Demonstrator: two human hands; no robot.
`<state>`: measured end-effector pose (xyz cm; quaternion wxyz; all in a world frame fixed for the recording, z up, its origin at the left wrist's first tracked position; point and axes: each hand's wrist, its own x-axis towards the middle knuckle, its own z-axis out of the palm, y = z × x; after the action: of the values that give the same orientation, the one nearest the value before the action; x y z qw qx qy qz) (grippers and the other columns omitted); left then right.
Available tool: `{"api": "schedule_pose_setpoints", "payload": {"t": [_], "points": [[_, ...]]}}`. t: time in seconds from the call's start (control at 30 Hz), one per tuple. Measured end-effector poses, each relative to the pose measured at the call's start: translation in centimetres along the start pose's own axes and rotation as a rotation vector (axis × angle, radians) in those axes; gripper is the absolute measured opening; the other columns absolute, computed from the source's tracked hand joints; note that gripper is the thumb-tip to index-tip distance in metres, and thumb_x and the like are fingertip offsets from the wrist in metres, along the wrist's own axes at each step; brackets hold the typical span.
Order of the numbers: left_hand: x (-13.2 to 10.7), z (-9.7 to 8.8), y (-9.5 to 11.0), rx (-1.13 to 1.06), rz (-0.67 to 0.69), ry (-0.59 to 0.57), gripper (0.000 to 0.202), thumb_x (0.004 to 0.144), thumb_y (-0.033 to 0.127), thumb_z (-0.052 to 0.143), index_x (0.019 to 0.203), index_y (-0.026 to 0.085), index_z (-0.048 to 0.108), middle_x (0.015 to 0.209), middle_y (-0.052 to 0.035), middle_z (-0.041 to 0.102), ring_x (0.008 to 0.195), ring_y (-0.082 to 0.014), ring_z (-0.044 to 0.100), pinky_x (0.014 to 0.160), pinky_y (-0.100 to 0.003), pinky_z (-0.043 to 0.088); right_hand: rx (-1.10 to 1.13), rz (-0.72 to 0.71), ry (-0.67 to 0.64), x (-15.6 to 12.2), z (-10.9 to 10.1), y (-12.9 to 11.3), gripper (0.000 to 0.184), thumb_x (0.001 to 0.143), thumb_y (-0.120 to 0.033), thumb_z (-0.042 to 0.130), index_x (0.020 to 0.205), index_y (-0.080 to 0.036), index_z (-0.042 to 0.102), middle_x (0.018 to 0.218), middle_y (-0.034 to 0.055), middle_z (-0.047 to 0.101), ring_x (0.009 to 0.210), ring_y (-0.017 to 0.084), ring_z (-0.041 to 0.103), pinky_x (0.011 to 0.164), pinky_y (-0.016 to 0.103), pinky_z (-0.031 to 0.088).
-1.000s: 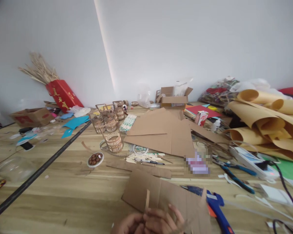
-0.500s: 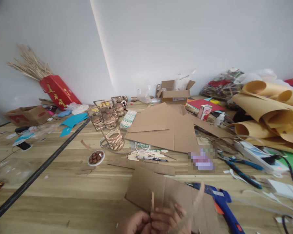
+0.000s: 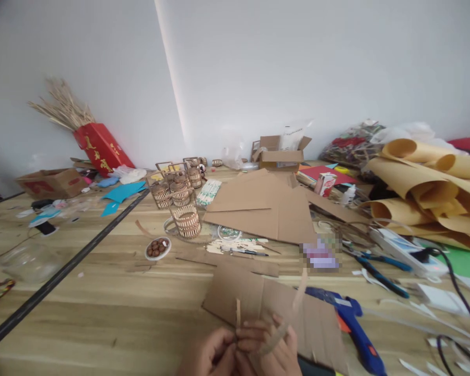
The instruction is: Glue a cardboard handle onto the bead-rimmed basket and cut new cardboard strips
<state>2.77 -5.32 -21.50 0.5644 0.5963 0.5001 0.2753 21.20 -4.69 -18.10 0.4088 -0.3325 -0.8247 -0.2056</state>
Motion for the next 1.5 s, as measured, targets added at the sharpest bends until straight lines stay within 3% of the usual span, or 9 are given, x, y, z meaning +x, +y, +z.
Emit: {"api": "schedule_pose_setpoints", "payload": {"t": [0.13,0.33,0.53,0.87,1.13,1.37,1.5], "points": [[-0.7,0.1,1.1,-0.099,0.106,-0.005,0.05,0.094,0.061,0.049,0.097,0.015,0.068,0.079,-0.007,0.072,0.071,-0.0173,0.066,0.065,-0.024,0.047,0.062,0.102,0.001,0.3,-0.5,-0.9,0.013,0.091,-0.018,0.059,0.087,-0.028,0.066,0.082,-0.0051,0.079,0.075,0.016,0.076,0.084,0.034,0.049],[-2.4,-0.4,3.4,-0.108,0.143,0.013,0.042,0.096,0.055,0.049,0.09,0.017,0.067,0.079,-0.0052,0.07,0.075,-0.0165,0.066,0.068,-0.024,0.049,0.208,0.234,0.033,0.9,-0.8,-2.0,0.01,0.094,-0.019,0.059,0.088,-0.027,0.062,0.08,-0.0051,0.077,0.076,0.017,0.075,0.091,0.036,0.045],[-3.1,-0.8,4.1,-0.135,0.174,-0.005,0.038,0.097,0.049,0.05,0.101,0.016,0.069,0.086,-0.006,0.073,0.08,-0.0166,0.069,0.073,-0.026,0.053,0.318,0.377,0.026,1.2,-1.2,-3.0,0.011,0.095,-0.017,0.06,0.088,-0.026,0.062,0.082,-0.0045,0.077,0.081,0.017,0.075,0.099,0.038,0.041],[-3.6,-0.7,4.6,-0.151,0.136,0.072,0.032,0.093,0.044,0.056,0.105,0.018,0.07,0.093,-0.0065,0.075,0.086,-0.0187,0.071,0.072,-0.026,0.057,0.302,0.366,-0.02,1.2,-1.7,-3.7,0.016,0.094,-0.011,0.059,0.096,-0.028,0.057,0.095,-0.0017,0.08,0.094,0.019,0.075,0.106,0.042,0.032],[-3.6,-0.9,4.3,-0.108,0.159,0.028,0.029,0.096,0.04,0.051,0.099,0.018,0.069,0.083,-0.0044,0.075,0.079,-0.0171,0.072,0.071,-0.025,0.056,0.29,0.404,-0.048,1.0,-1.5,-3.8,0.015,0.094,-0.012,0.058,0.096,-0.026,0.057,0.09,-0.0024,0.079,0.092,0.018,0.075,0.109,0.041,0.03],[-3.6,-1.1,3.6,0.006,0.227,0.027,0.03,0.1,0.042,0.049,0.102,0.019,0.069,0.087,-0.0039,0.076,0.082,-0.0172,0.072,0.075,-0.027,0.055,0.343,0.373,-0.073,1.2,-1.7,-3.2,0.014,0.095,-0.013,0.058,0.098,-0.027,0.057,0.09,-0.001,0.079,0.091,0.019,0.075,0.101,0.042,0.04],[-3.7,-1.5,3.7,0.146,0.288,0.071,0.034,0.102,0.043,0.045,0.094,0.019,0.068,0.081,-0.0023,0.074,0.074,-0.0161,0.069,0.068,-0.026,0.051,0.409,0.377,-0.086,1.6,-1.6,-2.9,0.015,0.093,-0.013,0.061,0.101,-0.026,0.062,0.093,0.0011,0.079,0.093,0.02,0.074,0.09,0.038,0.048]]}}
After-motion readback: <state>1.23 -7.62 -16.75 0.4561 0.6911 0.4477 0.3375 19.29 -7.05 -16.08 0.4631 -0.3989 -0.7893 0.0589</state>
